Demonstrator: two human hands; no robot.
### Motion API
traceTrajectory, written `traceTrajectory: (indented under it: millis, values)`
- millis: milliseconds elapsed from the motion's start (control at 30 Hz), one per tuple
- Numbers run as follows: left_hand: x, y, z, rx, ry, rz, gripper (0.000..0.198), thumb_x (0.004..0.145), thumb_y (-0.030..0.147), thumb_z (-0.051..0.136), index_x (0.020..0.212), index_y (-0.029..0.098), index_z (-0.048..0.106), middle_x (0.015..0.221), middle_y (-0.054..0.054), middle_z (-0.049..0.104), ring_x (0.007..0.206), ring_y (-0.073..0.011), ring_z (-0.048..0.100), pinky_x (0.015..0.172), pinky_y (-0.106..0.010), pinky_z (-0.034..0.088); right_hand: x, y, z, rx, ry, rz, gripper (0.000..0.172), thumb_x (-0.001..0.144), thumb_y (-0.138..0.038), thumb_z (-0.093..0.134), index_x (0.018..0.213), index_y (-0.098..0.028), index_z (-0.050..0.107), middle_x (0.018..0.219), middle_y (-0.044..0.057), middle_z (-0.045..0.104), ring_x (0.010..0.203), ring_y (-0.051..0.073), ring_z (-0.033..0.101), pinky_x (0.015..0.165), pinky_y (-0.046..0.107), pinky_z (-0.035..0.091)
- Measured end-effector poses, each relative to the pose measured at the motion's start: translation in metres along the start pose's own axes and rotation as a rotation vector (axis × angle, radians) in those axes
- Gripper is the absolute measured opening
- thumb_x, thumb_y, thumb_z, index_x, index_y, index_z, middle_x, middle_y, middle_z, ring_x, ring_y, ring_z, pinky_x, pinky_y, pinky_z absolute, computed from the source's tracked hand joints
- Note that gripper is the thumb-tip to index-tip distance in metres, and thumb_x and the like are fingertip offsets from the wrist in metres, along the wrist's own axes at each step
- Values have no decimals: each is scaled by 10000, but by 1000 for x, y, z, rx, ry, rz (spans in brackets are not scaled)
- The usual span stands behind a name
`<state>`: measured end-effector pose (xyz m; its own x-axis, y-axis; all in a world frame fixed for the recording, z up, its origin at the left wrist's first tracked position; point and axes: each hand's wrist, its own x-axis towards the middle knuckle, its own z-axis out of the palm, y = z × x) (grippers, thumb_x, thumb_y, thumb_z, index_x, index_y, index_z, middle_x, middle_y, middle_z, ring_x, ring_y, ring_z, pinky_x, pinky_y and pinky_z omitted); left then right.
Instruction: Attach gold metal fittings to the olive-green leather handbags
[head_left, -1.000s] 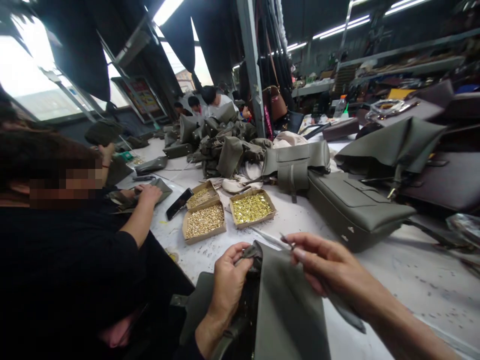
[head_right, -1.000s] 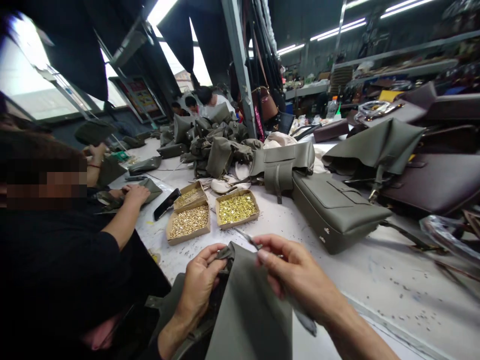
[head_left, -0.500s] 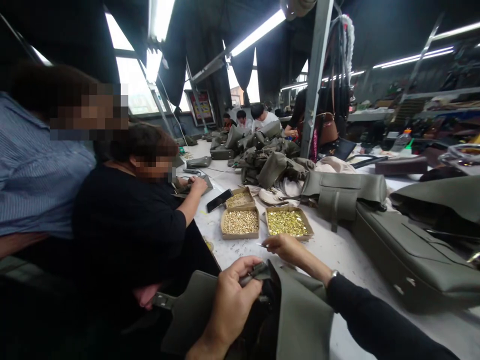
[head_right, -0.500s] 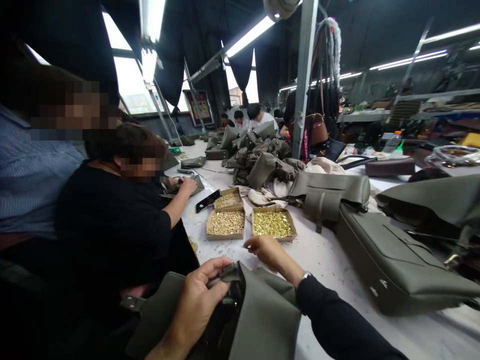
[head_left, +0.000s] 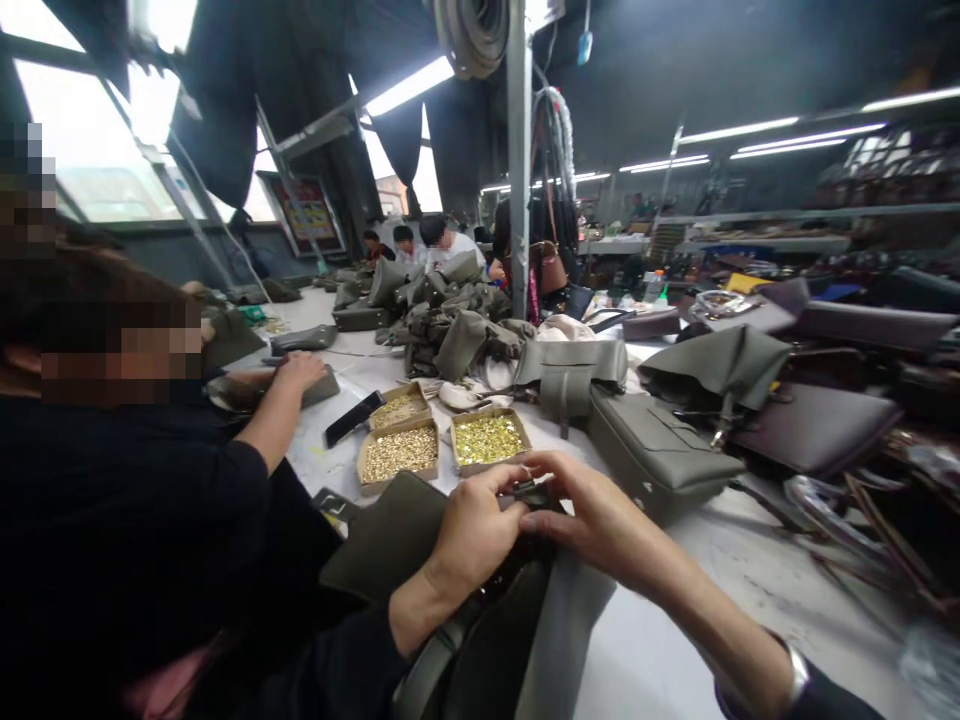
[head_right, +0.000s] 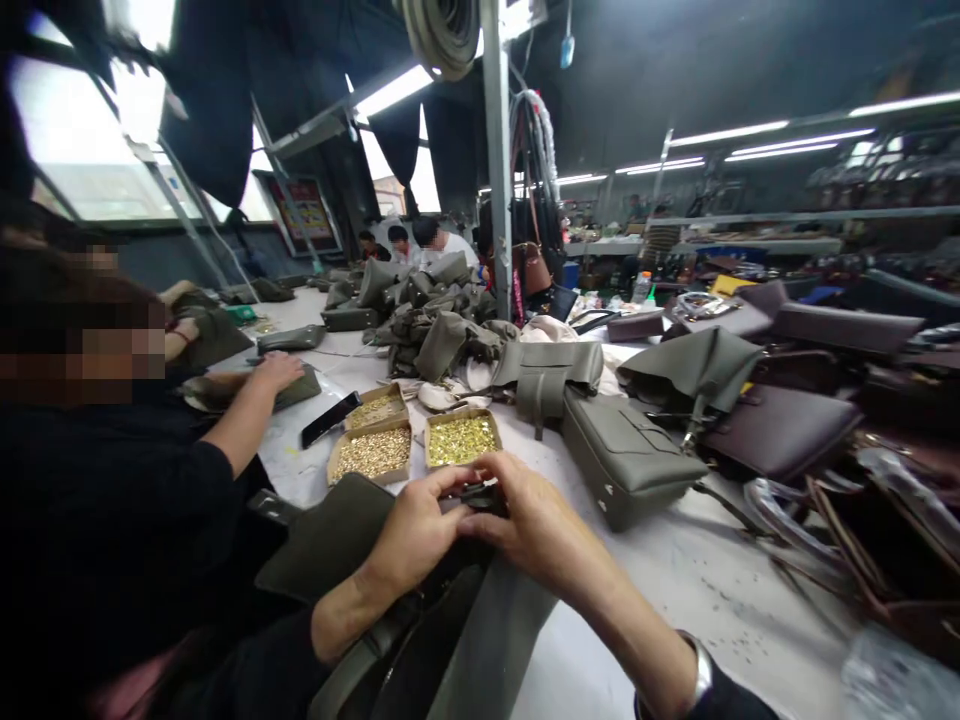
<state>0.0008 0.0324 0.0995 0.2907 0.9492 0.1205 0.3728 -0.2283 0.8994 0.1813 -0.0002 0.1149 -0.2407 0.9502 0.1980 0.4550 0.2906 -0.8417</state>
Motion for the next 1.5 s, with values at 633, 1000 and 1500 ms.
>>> traceTrajectory:
  millis: [633,1000,1500]
  values:
    - [25,-44,53,135,-125,-46,208,771,178,624,972,187,676,698,28,646,633,-139,617,586,-211,445,-13,81,3,-85,44,201,207,826,-176,671,1022,-217,620,873,3,703,819,194,634,681,253,369]
    - [26,-39,59,-105,-230,-225,227,712,252,661,916,171,601,590,73,506,456,-78,460,374,-140,329,-23,99,7,40,37,134,108,941,-240,584,1047,-232,600,935,11,709,899,211,658,788,293,416]
    - [24,-39,56,-127,-238,-258,252,691,250,651,926,165,617,626,60,563,470,-85,483,393,-164,370,-25,98,17,283,41,275,402,696,-126,662,1071,-217,552,888,-31,649,829,179,567,742,264,398]
